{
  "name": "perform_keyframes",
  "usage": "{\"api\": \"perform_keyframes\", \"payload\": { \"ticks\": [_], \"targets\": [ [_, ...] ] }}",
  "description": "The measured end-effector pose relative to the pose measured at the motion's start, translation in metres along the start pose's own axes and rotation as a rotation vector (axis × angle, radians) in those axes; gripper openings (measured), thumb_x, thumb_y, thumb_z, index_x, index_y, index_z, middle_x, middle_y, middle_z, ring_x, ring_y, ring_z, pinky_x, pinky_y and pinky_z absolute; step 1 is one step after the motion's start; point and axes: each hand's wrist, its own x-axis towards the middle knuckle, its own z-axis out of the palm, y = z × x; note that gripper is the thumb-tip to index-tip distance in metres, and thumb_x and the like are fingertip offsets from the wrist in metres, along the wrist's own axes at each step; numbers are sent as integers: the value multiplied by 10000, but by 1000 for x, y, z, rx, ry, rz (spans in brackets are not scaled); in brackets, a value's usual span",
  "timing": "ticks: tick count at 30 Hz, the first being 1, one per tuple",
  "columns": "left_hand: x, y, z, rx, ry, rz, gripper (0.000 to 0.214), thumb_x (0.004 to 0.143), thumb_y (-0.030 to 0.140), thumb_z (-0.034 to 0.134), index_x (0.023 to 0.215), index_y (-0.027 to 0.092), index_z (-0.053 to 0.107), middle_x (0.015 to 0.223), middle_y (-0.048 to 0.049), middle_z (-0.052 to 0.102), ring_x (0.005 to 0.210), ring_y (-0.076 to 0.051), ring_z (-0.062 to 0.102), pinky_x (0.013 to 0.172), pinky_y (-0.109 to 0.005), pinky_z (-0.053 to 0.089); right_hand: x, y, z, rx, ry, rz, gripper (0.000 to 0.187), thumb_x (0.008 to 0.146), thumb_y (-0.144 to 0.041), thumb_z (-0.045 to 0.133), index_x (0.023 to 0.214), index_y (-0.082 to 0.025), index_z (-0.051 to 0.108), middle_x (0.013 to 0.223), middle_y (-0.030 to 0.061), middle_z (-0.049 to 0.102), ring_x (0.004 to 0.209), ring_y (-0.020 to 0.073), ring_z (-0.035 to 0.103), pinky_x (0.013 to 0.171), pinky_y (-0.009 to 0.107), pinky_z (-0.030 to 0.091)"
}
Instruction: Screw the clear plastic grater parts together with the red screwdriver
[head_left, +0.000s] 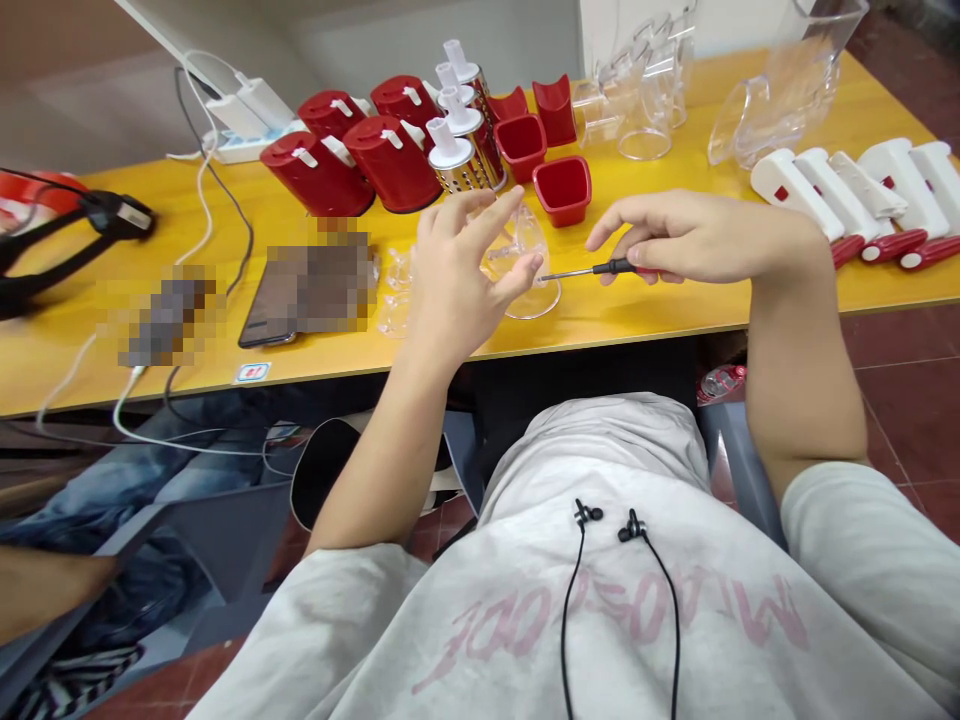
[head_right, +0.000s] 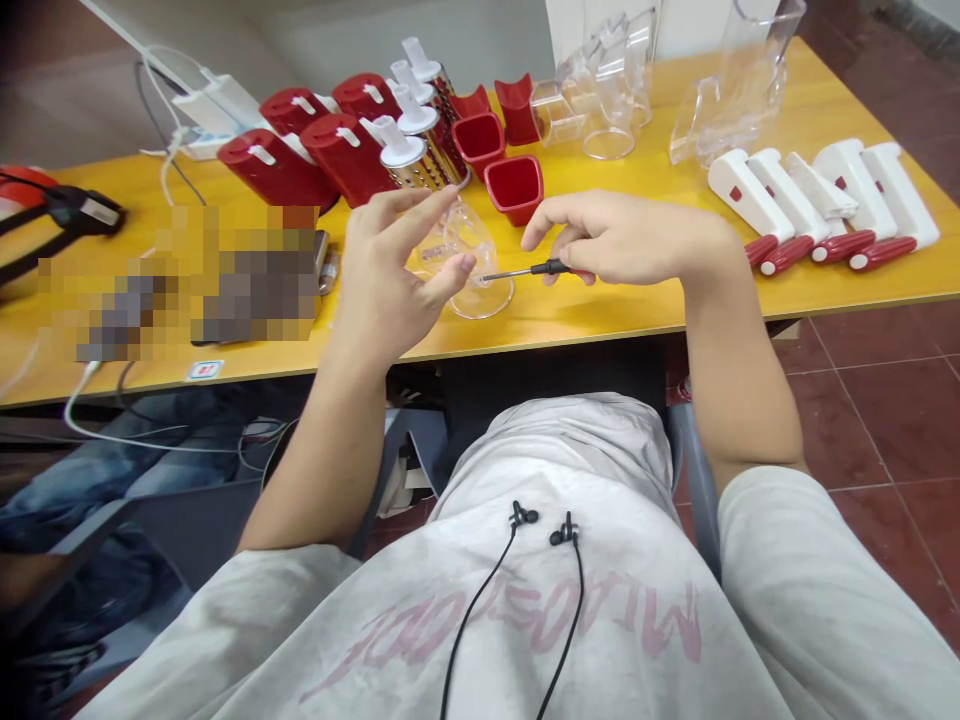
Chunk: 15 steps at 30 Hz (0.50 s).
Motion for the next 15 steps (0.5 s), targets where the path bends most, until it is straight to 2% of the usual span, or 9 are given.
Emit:
{"api": "perform_keyframes", "payload": {
  "ticks": [3, 7, 10, 15],
  "targets": [
    [0, -2, -3, 15, -5, 17, 748, 1111, 803, 717, 1777, 463, 742, 1764, -64, 757, 1669, -455, 654, 1503, -792, 481, 5, 11, -2, 9, 6, -79, 458, 1130, -299, 796, 1588, -312, 798, 1353, 87, 937, 1102, 281, 864, 880, 375, 646],
    [0, -7, -6, 44, 11, 39, 677, 1139, 791, 697, 1775, 561, 722, 1746, -43, 772, 1643, -445, 696, 1472, -783, 541, 7, 18, 3, -30, 85, -140, 438, 1101, -431, 892, 1530, -364, 835, 1414, 102, 946, 1283, 346, 879, 927, 418, 677],
    [-1, -10, -8, 37, 7, 53, 693, 1142, 861, 673, 1778, 589, 712, 1756, -33, 768, 1656, -448, 694, 1474, -782, 551, 7, 19, 9, -42, 110, -140, 406, 1091, -477, 934, 1468, -351, 855, 1417, 99, 949, 1235, 328, 881, 937, 415, 681],
    [-1, -5, -11, -4, -9, 34, 760, 1125, 956, 643, 1759, 549, 742, 1766, -51, 759, 1676, -465, 674, 1497, -774, 520, 12, 21, 16, -38, 54, -94, 371, 1130, -431, 901, 1470, -292, 852, 1229, 64, 965, 1052, 272, 864, 892, 373, 633]
  ]
}}
